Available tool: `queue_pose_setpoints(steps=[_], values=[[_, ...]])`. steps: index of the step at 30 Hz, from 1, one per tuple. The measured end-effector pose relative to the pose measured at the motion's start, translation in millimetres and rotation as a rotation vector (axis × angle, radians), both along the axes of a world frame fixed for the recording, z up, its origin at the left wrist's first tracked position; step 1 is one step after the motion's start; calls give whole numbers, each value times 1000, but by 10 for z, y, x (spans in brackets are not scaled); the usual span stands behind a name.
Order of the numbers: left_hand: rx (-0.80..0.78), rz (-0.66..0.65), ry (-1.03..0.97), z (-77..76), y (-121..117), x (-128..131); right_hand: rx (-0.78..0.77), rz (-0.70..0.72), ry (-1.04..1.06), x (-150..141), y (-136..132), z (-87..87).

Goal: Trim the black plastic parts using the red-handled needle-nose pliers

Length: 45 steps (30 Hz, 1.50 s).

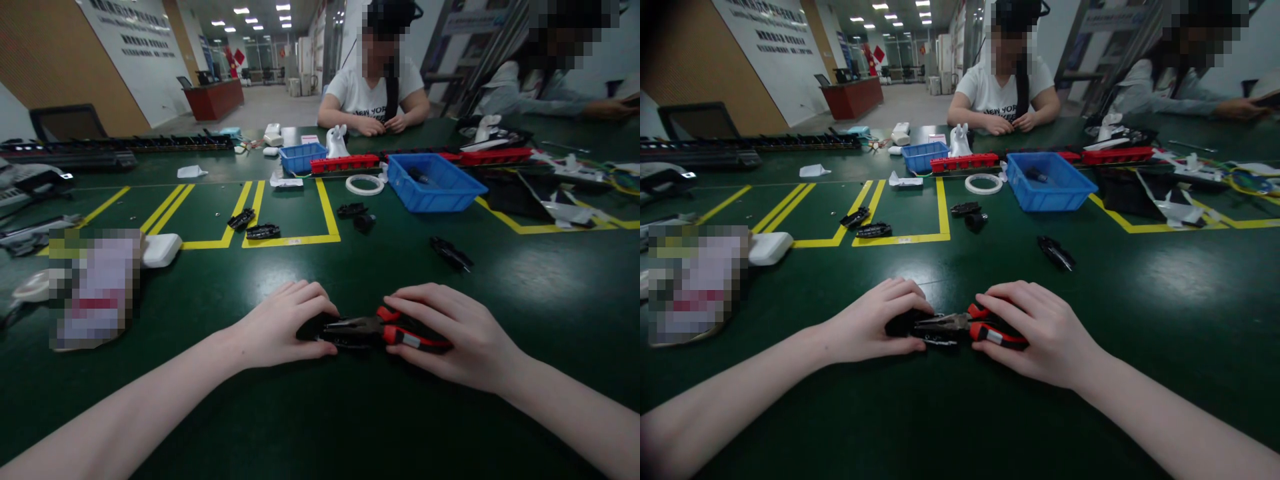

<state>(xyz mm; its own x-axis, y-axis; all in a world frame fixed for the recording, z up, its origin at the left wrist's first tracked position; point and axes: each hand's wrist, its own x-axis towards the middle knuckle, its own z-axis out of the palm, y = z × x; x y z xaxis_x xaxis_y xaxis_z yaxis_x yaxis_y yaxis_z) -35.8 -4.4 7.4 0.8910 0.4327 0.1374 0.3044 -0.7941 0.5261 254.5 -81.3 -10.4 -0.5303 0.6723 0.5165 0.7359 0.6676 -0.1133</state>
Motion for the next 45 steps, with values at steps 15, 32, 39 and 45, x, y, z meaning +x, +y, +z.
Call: queue_pose_setpoints(steps=[15,32,39,45], values=[[106,-45,31,-72,9,-2,-4,-8,-10,-42,-25,-22],[80,-46,-2,-71,4,-18,5,-17,-120,-116,-20,100],[131,-11,-35,-89,-7,-15,13,-9,-118,-126,-25,120],[268,54,-79,-76,-26,-30,19,19,-110,-87,-43,48]])
